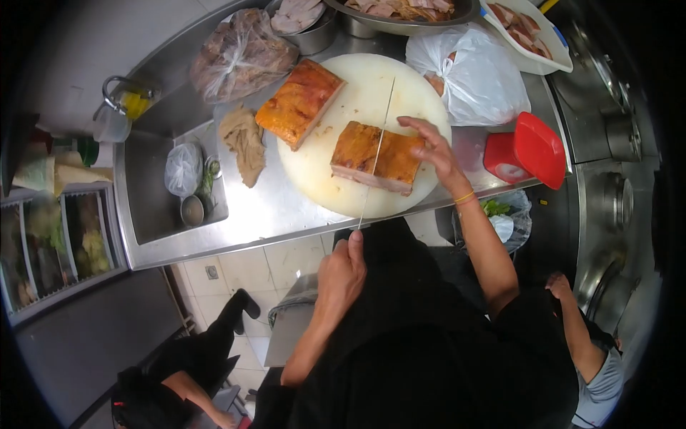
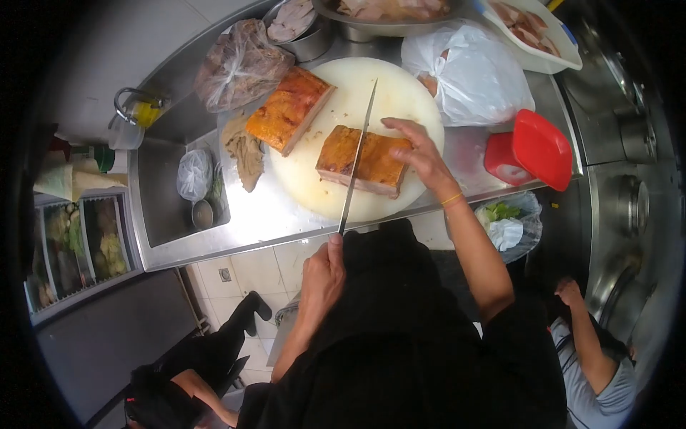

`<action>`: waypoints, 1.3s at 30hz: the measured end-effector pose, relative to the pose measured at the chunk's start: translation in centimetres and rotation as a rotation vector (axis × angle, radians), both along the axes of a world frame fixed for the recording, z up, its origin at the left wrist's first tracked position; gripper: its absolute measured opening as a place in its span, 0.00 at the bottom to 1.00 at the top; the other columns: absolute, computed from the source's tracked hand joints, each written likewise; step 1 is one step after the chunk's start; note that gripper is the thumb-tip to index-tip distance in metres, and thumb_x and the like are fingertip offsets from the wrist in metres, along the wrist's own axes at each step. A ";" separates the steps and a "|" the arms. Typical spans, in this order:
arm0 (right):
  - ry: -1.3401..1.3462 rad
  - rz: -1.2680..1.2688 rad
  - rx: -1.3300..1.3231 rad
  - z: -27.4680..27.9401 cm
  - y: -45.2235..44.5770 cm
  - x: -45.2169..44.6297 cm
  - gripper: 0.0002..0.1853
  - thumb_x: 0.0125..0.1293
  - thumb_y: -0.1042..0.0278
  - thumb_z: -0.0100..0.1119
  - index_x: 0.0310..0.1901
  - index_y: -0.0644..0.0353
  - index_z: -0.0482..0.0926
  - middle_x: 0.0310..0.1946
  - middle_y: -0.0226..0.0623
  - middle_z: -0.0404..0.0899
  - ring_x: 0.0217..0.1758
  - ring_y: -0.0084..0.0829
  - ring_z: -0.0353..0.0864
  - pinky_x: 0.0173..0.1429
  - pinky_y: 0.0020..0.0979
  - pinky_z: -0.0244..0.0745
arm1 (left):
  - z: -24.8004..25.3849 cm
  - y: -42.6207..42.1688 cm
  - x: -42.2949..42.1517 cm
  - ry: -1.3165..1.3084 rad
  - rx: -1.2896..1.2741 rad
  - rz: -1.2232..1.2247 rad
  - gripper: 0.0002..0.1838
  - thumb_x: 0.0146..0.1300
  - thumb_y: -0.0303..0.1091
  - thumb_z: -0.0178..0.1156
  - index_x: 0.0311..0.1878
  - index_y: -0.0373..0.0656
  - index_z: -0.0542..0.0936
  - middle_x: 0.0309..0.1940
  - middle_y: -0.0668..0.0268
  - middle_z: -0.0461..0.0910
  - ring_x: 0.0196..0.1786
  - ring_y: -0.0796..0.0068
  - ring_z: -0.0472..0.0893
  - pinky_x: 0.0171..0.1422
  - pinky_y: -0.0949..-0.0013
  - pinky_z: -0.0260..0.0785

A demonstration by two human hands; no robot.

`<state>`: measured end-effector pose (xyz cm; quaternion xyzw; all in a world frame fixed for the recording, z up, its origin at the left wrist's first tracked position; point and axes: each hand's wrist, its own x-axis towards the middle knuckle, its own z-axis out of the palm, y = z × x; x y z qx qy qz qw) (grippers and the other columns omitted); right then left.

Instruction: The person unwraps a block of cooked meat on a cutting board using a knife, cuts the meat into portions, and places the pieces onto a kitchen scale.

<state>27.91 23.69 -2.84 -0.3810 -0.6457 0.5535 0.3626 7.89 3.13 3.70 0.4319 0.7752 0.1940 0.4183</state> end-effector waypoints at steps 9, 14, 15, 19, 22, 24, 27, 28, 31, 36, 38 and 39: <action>-0.363 -0.068 0.509 2.3 -2.5 -0.6 0.23 0.45 0.67 0.66 0.47 0.55 0.84 0.55 0.39 0.78 0.67 0.45 0.69 0.75 0.42 0.59 | -0.9 -0.3 0.0 0.053 0.096 0.006 0.31 0.81 0.51 0.43 0.29 0.34 0.76 0.24 0.34 0.78 0.32 0.24 0.77 0.38 0.34 0.68; -0.496 0.047 0.645 2.2 -4.4 -2.8 0.23 0.42 0.68 0.70 0.46 0.56 0.83 0.55 0.40 0.77 0.66 0.46 0.70 0.72 0.45 0.61 | -0.5 0.0 -0.2 0.058 0.084 0.006 0.31 0.81 0.51 0.44 0.28 0.34 0.76 0.24 0.33 0.78 0.31 0.25 0.77 0.37 0.33 0.68; -0.504 0.053 0.654 2.0 -4.5 -3.2 0.22 0.42 0.69 0.70 0.45 0.55 0.83 0.55 0.40 0.77 0.65 0.47 0.70 0.71 0.45 0.61 | -0.5 0.0 -0.2 0.060 0.084 0.004 0.31 0.81 0.51 0.44 0.28 0.34 0.76 0.24 0.33 0.78 0.31 0.25 0.77 0.38 0.33 0.68; -0.530 0.001 0.665 1.2 -4.7 -3.7 0.20 0.46 0.67 0.68 0.45 0.55 0.82 0.53 0.37 0.77 0.63 0.45 0.71 0.69 0.48 0.62 | -0.8 0.0 -0.1 0.091 0.084 -0.008 0.30 0.81 0.50 0.45 0.28 0.34 0.76 0.24 0.34 0.78 0.31 0.24 0.77 0.38 0.33 0.69; -0.522 -0.029 0.701 0.4 -4.7 -3.6 0.19 0.47 0.67 0.68 0.45 0.55 0.82 0.52 0.38 0.78 0.61 0.45 0.72 0.68 0.48 0.63 | -1.5 -0.3 0.0 0.129 0.077 -0.020 0.30 0.80 0.50 0.46 0.29 0.34 0.77 0.25 0.33 0.78 0.33 0.24 0.78 0.39 0.33 0.70; -0.511 -0.062 0.709 0.1 -4.7 -3.6 0.19 0.47 0.67 0.68 0.44 0.56 0.82 0.51 0.38 0.78 0.61 0.44 0.72 0.68 0.48 0.64 | -2.0 -1.4 -0.2 0.142 0.031 -0.028 0.29 0.80 0.51 0.46 0.30 0.34 0.77 0.26 0.33 0.79 0.34 0.23 0.78 0.41 0.32 0.70; -0.489 -0.088 0.693 0.0 -4.6 -3.9 0.19 0.46 0.68 0.68 0.43 0.56 0.82 0.49 0.38 0.80 0.59 0.44 0.74 0.68 0.49 0.65 | -1.7 -4.4 -0.9 0.141 -0.041 -0.030 0.29 0.80 0.53 0.45 0.33 0.35 0.78 0.28 0.32 0.80 0.37 0.23 0.79 0.44 0.31 0.70; -0.473 -0.111 0.700 -0.2 -4.6 -4.0 0.19 0.45 0.68 0.68 0.43 0.56 0.82 0.49 0.38 0.80 0.59 0.44 0.74 0.68 0.49 0.65 | -1.3 -5.3 -1.0 0.139 -0.037 -0.026 0.29 0.80 0.53 0.45 0.34 0.36 0.79 0.29 0.33 0.80 0.37 0.23 0.79 0.44 0.30 0.70; -0.435 -0.152 0.704 -0.6 -4.7 -4.2 0.18 0.43 0.70 0.67 0.41 0.56 0.82 0.47 0.37 0.81 0.58 0.44 0.75 0.68 0.50 0.65 | -0.1 -5.2 -0.9 0.156 -0.101 -0.029 0.28 0.79 0.54 0.45 0.36 0.37 0.79 0.29 0.33 0.81 0.38 0.23 0.79 0.45 0.30 0.70; -0.407 -0.163 0.665 -0.8 -4.6 -4.5 0.17 0.42 0.71 0.65 0.39 0.56 0.81 0.45 0.37 0.81 0.58 0.43 0.76 0.67 0.49 0.64 | 1.5 -2.6 -0.5 0.198 -0.138 -0.070 0.28 0.80 0.50 0.45 0.34 0.35 0.79 0.28 0.34 0.80 0.35 0.25 0.79 0.41 0.32 0.71; -0.413 -0.156 0.660 -0.5 -4.6 -4.5 0.17 0.42 0.72 0.65 0.39 0.56 0.81 0.46 0.37 0.81 0.57 0.43 0.76 0.67 0.49 0.64 | 1.7 -1.3 -0.3 0.214 -0.119 -0.094 0.29 0.80 0.49 0.46 0.31 0.33 0.79 0.27 0.34 0.80 0.34 0.25 0.79 0.39 0.33 0.71; -0.417 -0.152 0.660 -0.5 -4.6 -4.5 0.17 0.42 0.72 0.65 0.39 0.56 0.81 0.46 0.37 0.81 0.57 0.43 0.76 0.67 0.48 0.63 | 1.5 -0.7 -0.3 0.213 -0.087 -0.106 0.29 0.80 0.48 0.46 0.30 0.33 0.79 0.26 0.34 0.80 0.34 0.25 0.79 0.39 0.34 0.71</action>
